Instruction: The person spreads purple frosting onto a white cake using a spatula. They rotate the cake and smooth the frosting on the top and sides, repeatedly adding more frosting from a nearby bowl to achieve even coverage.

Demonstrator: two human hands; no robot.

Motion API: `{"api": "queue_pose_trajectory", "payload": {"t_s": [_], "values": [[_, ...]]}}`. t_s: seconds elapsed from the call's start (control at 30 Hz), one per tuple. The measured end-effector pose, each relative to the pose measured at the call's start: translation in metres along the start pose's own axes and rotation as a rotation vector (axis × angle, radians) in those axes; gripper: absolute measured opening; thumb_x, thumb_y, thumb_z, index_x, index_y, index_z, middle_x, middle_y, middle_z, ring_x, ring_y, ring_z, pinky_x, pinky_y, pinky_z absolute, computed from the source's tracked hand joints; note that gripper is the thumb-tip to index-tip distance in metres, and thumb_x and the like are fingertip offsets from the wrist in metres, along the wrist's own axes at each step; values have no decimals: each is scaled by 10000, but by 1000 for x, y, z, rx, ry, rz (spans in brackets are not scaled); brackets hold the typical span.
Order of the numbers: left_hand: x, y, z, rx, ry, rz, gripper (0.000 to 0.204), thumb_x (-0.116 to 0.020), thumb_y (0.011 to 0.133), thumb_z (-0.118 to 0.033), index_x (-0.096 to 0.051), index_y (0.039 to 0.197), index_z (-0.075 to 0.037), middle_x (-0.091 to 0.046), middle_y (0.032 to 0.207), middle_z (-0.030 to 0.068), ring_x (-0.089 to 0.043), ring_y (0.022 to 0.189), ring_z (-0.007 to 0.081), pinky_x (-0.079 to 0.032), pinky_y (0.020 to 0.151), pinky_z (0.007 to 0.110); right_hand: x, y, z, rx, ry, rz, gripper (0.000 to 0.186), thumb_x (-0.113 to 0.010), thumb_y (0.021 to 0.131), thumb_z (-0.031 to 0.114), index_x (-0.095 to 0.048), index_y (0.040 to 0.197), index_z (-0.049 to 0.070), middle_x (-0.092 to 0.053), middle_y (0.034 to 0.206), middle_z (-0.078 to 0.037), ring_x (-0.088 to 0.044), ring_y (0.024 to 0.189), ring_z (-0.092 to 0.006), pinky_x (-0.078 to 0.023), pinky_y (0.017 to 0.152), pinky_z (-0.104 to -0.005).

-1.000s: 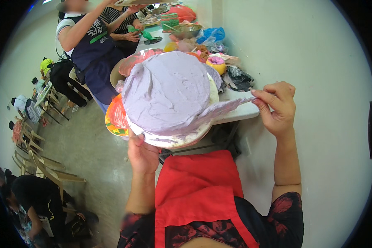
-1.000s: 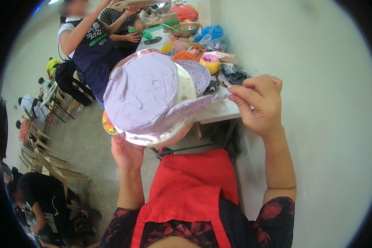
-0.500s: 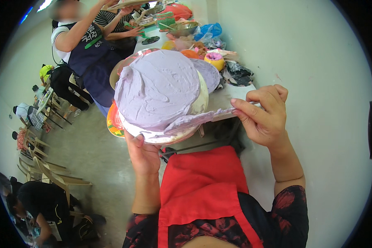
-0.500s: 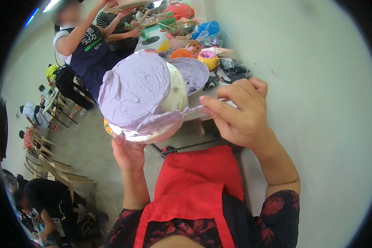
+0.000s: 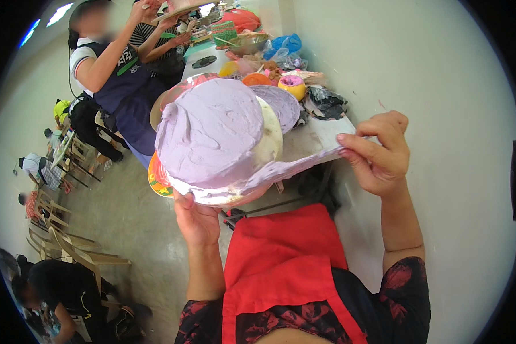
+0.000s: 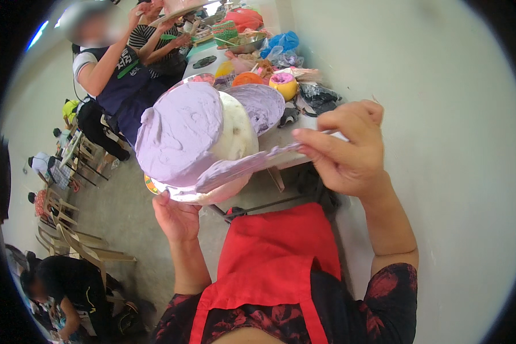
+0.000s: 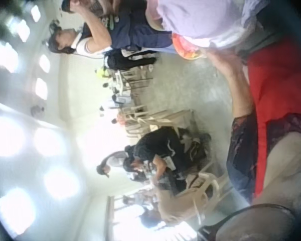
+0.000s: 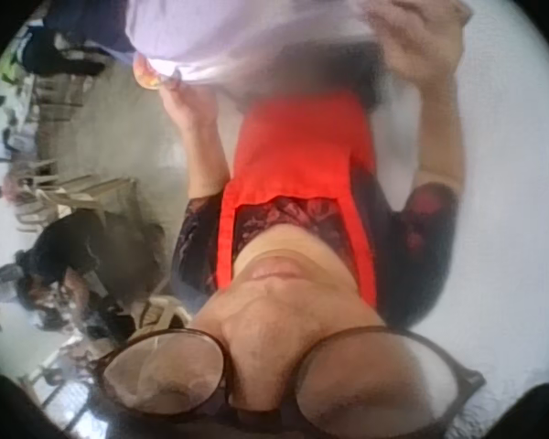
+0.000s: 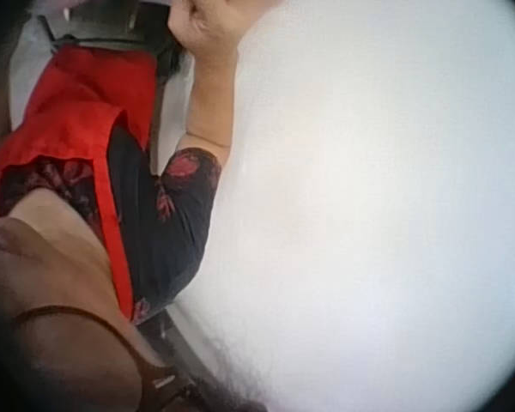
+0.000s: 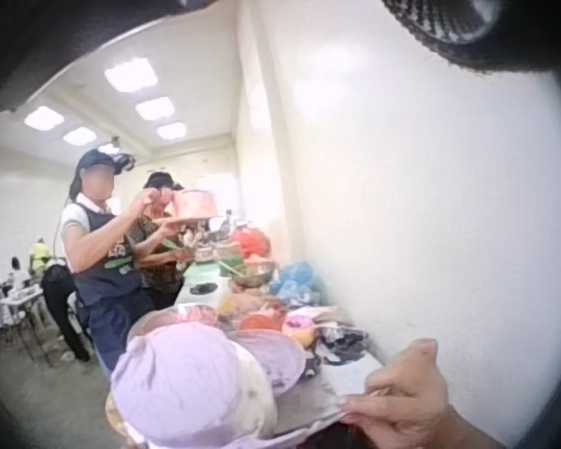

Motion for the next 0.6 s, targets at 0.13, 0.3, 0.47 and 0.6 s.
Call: {"api": "queue_pose_trajectory", "payload": {"t_s": [0.13,0.3,0.47,0.6], "values": [[-9,-6,-3,-12,2,33,713,-448,829,-240,-189,1472,-69,-364,1444,127,-456,1277,305,-512,917,484,-13,2,-6,40,-5,10,278,-796,625,114,-718,889,155,-549,791,28,-517,692,-149,-307,774,-338],[-5,-8,-8,-8,-7,7,708,-443,833,-239,-189,1471,-65,-367,1442,135,-475,1258,319,-528,893,496,-5,-14,-33,-49,-56,10,258,-789,643,110,-717,888,148,-562,797,19,-515,699,-152,-314,782,-342],[4,-3,-5,3,23,7,696,-439,842,-255,-202,1466,-58,-375,1435,137,-499,1231,323,-545,861,501,6,-15,-23,-51,3,8,258,-787,632,103,-717,876,154,-558,790,20,-514,708,-161,-318,777,-342],[-5,-5,1,3,-13,40,689,-439,837,-248,-220,1459,-46,-379,1437,136,-464,1265,315,-493,942,488,-6,-9,-10,-3,42,39,273,-787,613,93,-713,866,163,-551,786,26,-515,709,-169,-319,770,-347]]}}
Point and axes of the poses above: each hand's wrist, its own y-axis towards the middle knuckle, its own x-axis out of the back of the hand, z = x × y, the point moved 1 cm from there along y, towards the middle knuckle
